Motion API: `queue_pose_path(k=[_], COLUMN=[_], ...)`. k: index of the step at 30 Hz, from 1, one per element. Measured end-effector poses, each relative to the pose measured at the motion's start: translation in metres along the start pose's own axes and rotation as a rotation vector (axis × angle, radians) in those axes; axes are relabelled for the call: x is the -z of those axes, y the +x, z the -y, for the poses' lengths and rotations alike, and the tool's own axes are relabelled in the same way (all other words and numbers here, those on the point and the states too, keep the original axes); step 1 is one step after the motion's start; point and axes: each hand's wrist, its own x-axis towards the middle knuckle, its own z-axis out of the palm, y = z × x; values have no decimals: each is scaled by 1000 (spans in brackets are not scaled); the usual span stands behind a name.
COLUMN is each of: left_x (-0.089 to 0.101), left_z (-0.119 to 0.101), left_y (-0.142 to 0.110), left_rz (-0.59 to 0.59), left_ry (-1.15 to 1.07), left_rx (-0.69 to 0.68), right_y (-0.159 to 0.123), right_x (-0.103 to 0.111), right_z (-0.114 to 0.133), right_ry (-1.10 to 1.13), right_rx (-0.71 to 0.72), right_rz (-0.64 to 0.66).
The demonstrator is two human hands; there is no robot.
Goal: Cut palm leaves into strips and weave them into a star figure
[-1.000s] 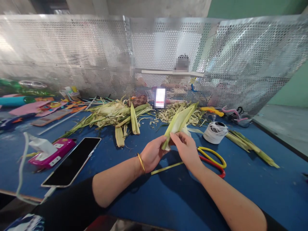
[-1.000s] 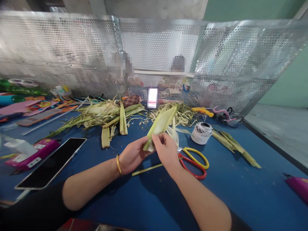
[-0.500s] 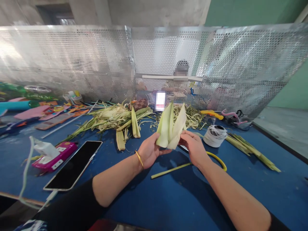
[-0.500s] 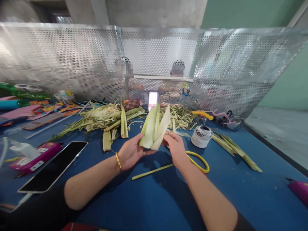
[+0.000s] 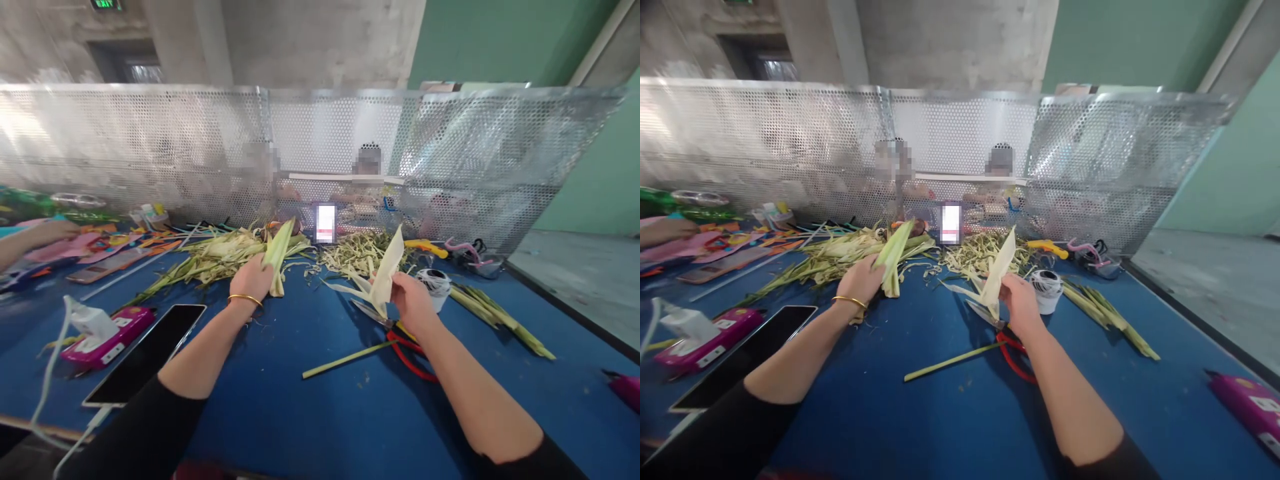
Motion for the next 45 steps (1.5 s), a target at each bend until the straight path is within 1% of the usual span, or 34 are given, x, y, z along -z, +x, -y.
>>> queue_pose_path(k=[1, 2, 3, 4, 5, 7, 8, 10, 11, 12, 13, 14, 16, 17, 18, 19, 20, 21, 23, 24, 25, 27, 28, 30, 31, 33, 34, 35, 37, 39, 42, 43, 44, 45], left_x=[3, 5, 5, 2, -2, -16, -23, -38, -44, -49, -52, -55, -55, -54, -53, -50, -48, -46, -45, -45, -45, -46, -45, -38, -31, -13, -3, 7, 23, 32, 33, 32, 30, 28], left_z=[-2, -7, -13, -22, -32, -51, -59, -68, -69, -68, -66, -62, -56, -55, -54, -56, -58, -61, -67, -69, -70, -71, -70, -69, -67, -63, -60, -57, -51, -46, -44, -45, -46, -47], left_y=[-2, -6, -12, -19, -26, -38, -43, -45, -44, -42, -39, -36, -31, -30, -30, -32, -35, -39, -49, -54, -57, -59, -57, -46, -39, -22, -14, -7, 5, 11, 11, 10, 8, 6], left_rz=[-113, -229, -280, -254, -174, 115, 205, 353, 456, 554, 623, 631, 427, 325, 267, 279, 351, 456, 740, 827, 876, 873, 837, 738, 679, 560, 501, 423, 342, 302, 351, 382, 411, 429], left_ry=[57, 57, 13, -60, -158, -308, -349, -372, -356, -317, -248, -165, -93, -106, -164, -258, -383, -544, -788, -851, -891, -932, -956, -1053, -1118, -1222, -1257, -1303, -1382, -1422, -1444, -1452, -1461, -1469], left_rx=[-49, -150, -253, -338, -381, -444, -476, -516, -521, -531, -558, -588, -585, -557, -511, -457, -384, -298, -206, -161, -104, 57, 149, 319, 383, 448, 467, 475, 484, 499, 510, 505, 495, 483], right_y=[-1, -2, -3, -5, -7, -11, -13, -16, -17, -17, -17, -17, -18, -18, -20, -21, -23, -26, -31, -32, -33, -33, -32, -31, -32, -35, -38, -41, -48, -53, -53, -52, -51, -49], right_x=[-1, -3, -4, -7, -9, -13, -15, -17, -17, -17, -17, -17, -17, -17, -18, -19, -21, -23, -26, -28, -28, -26, -23, -18, -16, -15, -15, -17, -20, -21, -18, -17, -18, -21], right_z=[1, 2, 2, 3, 3, 4, 4, 5, 6, 8, 9, 11, 13, 14, 14, 13, 12, 9, 5, 4, 3, 6, 9, 18, 22, 28, 29, 29, 29, 30, 33, 32, 31, 29], right_ry=[7, 14, 22, 30, 36, 59, 76, 120, 147, 174, 198, 225, 259, 243, 194, 109, -13, -159, -453, -572, -661, -750, -780, -873, -978, -1214, -1335, -1433, -1523, -1434, -1140, -1048, -963, -875], right_rx=[-10, -19, -28, -36, -42, -64, -83, -125, -141, -148, -145, -139, -95, -52, 5, 72, 147, 225, 367, 424, 466, 500, 489, 417, 342, 154, 76, 46, 24, -50, -300, -358, -376, -357], right_rz=[0, 5, 16, 30, 46, 77, 93, 118, 120, 115, 106, 96, 74, 66, 61, 61, 76, 107, 210, 263, 301, 309, 295, 319, 429, 764, 861, 908, 944, 980, 1013, 994, 942, 863])
